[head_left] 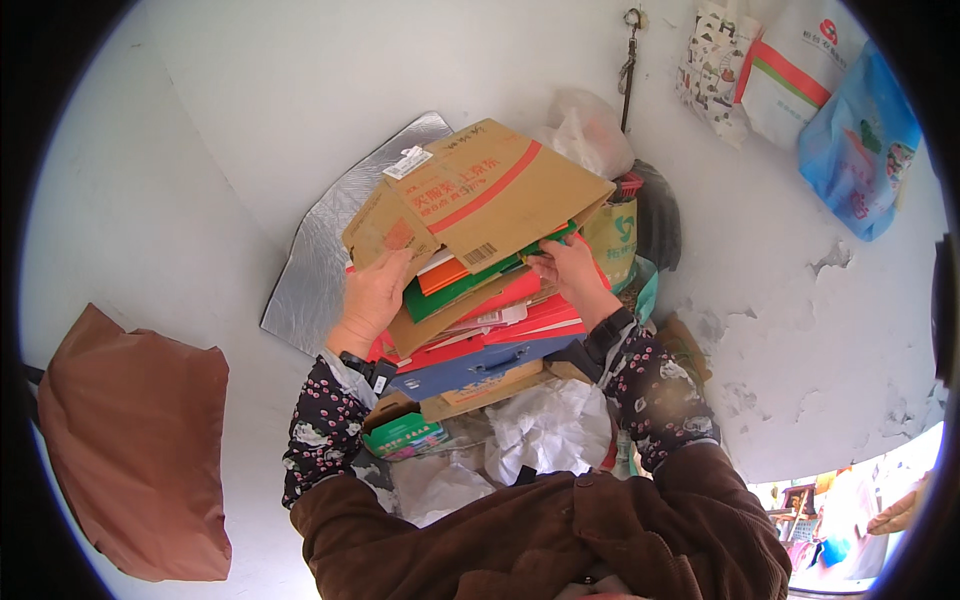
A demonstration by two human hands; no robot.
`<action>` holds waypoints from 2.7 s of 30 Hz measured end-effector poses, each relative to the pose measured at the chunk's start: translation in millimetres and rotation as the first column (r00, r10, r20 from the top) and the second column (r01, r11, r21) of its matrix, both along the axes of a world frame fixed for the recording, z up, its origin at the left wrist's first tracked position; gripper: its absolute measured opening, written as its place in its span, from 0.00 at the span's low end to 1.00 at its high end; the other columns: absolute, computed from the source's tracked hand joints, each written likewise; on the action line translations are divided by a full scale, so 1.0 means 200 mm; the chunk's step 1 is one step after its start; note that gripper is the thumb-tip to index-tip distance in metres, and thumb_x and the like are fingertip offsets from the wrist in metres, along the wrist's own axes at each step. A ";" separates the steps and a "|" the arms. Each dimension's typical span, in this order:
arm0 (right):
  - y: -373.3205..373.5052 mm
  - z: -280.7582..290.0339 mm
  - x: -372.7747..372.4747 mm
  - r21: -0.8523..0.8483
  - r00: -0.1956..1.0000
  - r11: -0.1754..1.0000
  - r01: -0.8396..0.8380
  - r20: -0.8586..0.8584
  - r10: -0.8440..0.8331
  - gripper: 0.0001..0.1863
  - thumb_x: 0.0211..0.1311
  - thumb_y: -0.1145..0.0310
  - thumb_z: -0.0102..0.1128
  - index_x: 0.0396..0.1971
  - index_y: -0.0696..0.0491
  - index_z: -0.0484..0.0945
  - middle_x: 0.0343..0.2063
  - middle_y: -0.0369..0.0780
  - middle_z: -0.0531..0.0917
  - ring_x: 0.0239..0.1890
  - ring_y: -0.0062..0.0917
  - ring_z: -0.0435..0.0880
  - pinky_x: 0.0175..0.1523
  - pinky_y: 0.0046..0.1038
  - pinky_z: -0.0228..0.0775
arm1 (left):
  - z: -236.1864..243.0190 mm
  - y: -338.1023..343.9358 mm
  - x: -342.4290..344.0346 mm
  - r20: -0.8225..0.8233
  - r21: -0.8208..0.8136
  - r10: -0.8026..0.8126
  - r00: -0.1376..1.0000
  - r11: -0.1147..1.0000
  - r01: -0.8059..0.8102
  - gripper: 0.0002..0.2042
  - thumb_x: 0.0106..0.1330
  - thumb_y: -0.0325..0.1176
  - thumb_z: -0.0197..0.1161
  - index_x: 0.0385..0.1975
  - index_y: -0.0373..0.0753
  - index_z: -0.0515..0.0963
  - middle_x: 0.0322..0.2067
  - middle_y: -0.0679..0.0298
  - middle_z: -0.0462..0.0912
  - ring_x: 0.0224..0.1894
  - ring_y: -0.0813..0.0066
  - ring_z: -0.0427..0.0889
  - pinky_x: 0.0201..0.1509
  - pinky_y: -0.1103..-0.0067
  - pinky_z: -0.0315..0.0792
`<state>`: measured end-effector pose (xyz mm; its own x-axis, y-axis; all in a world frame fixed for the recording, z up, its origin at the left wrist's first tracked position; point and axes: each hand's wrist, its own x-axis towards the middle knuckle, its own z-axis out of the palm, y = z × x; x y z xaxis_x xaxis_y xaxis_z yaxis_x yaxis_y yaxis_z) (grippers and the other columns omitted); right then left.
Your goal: The person sits on a low stool in a cluttered room, sorting through a pile of cardboard boxes and other items. They open a green box, remove a smaller box, and then use a knife to cut the green box into smaller pieces.
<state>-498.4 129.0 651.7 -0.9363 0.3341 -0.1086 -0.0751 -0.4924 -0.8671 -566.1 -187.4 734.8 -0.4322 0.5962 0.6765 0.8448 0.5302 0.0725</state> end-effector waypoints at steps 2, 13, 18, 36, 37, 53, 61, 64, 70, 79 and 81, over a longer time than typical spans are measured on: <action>-0.02 -0.02 -0.07 -0.109 0.993 0.990 0.094 -0.062 -0.101 0.19 0.69 0.74 0.50 0.58 0.58 0.64 0.49 0.47 0.78 0.44 0.34 0.85 0.44 0.33 0.83 | 0.01 0.01 0.02 -0.011 -0.015 -0.005 1.000 1.000 0.005 0.11 0.64 0.26 0.58 0.46 0.41 0.80 0.42 0.58 0.85 0.39 0.55 0.85 0.41 0.67 0.80; 0.24 -0.08 -0.02 0.559 0.926 0.752 0.349 -0.081 -0.369 0.16 0.62 0.76 0.51 0.50 0.56 0.75 0.40 0.46 0.83 0.39 0.33 0.84 0.42 0.31 0.77 | -0.06 -0.17 0.05 0.276 0.044 0.151 0.949 0.985 -0.169 0.22 0.67 0.51 0.61 0.48 0.36 0.78 0.47 0.53 0.83 0.46 0.55 0.83 0.49 0.66 0.77; 0.70 -0.08 -0.19 0.762 0.759 0.325 0.560 -0.315 -0.570 0.17 0.63 0.62 0.61 0.44 0.60 0.77 0.36 0.44 0.83 0.33 0.30 0.83 0.38 0.31 0.75 | -0.25 -0.27 0.04 0.944 0.164 -0.007 0.331 0.878 -0.450 0.24 0.70 0.47 0.61 0.50 0.29 0.74 0.47 0.53 0.82 0.46 0.67 0.84 0.50 0.71 0.79; 0.22 -0.15 0.09 0.248 0.941 0.907 0.339 -0.071 -0.332 0.25 0.66 0.71 0.57 0.60 0.63 0.64 0.44 0.45 0.82 0.40 0.29 0.86 0.43 0.27 0.81 | -0.40 -0.59 -0.39 0.913 -0.064 0.283 0.294 0.811 -0.581 0.32 0.64 0.44 0.67 0.59 0.25 0.69 0.55 0.47 0.76 0.52 0.61 0.81 0.54 0.70 0.75; 0.24 -0.12 0.09 0.196 0.931 0.912 0.361 -0.131 -0.341 0.26 0.65 0.70 0.58 0.61 0.63 0.64 0.42 0.44 0.82 0.39 0.28 0.86 0.40 0.26 0.80 | -0.37 -0.56 -0.40 0.766 -0.073 0.402 0.501 0.829 -0.554 0.34 0.62 0.45 0.68 0.60 0.25 0.68 0.57 0.44 0.74 0.55 0.57 0.79 0.57 0.69 0.73; 0.33 -0.24 0.01 0.111 0.940 0.934 0.339 -0.069 -0.333 0.23 0.63 0.73 0.61 0.57 0.58 0.70 0.34 0.39 0.82 0.28 0.22 0.84 0.30 0.23 0.75 | -0.09 0.29 -0.49 0.447 -0.650 0.408 0.796 0.760 -0.025 0.58 0.42 0.69 0.71 0.74 0.51 0.53 0.75 0.48 0.46 0.75 0.37 0.43 0.76 0.54 0.44; 0.09 -0.22 -0.05 -0.219 0.986 0.967 0.131 -0.076 -0.151 0.18 0.66 0.67 0.61 0.53 0.54 0.72 0.44 0.38 0.82 0.44 0.25 0.83 0.44 0.31 0.81 | -0.19 0.20 -0.52 0.457 -0.446 0.266 0.849 0.894 -0.040 0.53 0.46 0.66 0.71 0.72 0.48 0.59 0.73 0.48 0.54 0.73 0.36 0.49 0.74 0.51 0.47; 0.06 -0.20 -0.04 -0.172 0.980 0.975 0.138 -0.120 -0.160 0.19 0.65 0.65 0.62 0.53 0.54 0.71 0.45 0.38 0.81 0.46 0.26 0.83 0.48 0.35 0.81 | -0.19 -0.07 -0.56 0.691 0.152 0.087 0.718 0.953 -0.261 0.47 0.51 0.60 0.72 0.68 0.38 0.64 0.66 0.44 0.66 0.67 0.44 0.67 0.69 0.56 0.62; 0.04 -0.21 0.10 -0.352 0.961 0.916 0.194 -0.121 -0.250 0.24 0.63 0.59 0.65 0.54 0.52 0.69 0.45 0.37 0.81 0.44 0.26 0.83 0.49 0.35 0.79 | -0.27 -0.48 -0.38 0.976 0.015 0.092 0.195 0.874 -0.486 0.31 0.64 0.43 0.70 0.55 0.21 0.69 0.49 0.49 0.80 0.49 0.67 0.83 0.50 0.75 0.77; -0.06 -0.26 0.09 -0.439 0.997 0.898 -0.041 -0.083 0.005 0.25 0.64 0.54 0.64 0.56 0.51 0.71 0.50 0.40 0.80 0.54 0.28 0.79 0.56 0.42 0.75 | -0.41 -0.24 -0.06 0.815 0.569 -0.558 0.157 0.718 -0.401 0.22 0.67 0.31 0.65 0.57 0.30 0.68 0.52 0.55 0.79 0.52 0.68 0.80 0.57 0.72 0.76; -0.07 -0.26 0.08 -0.527 0.990 0.840 -0.128 -0.013 0.143 0.25 0.65 0.55 0.63 0.56 0.52 0.71 0.51 0.41 0.80 0.56 0.30 0.79 0.55 0.43 0.76 | -0.44 -0.20 0.00 0.819 0.555 -0.550 0.164 0.685 -0.472 0.21 0.66 0.27 0.65 0.56 0.31 0.68 0.52 0.56 0.78 0.53 0.69 0.80 0.58 0.72 0.76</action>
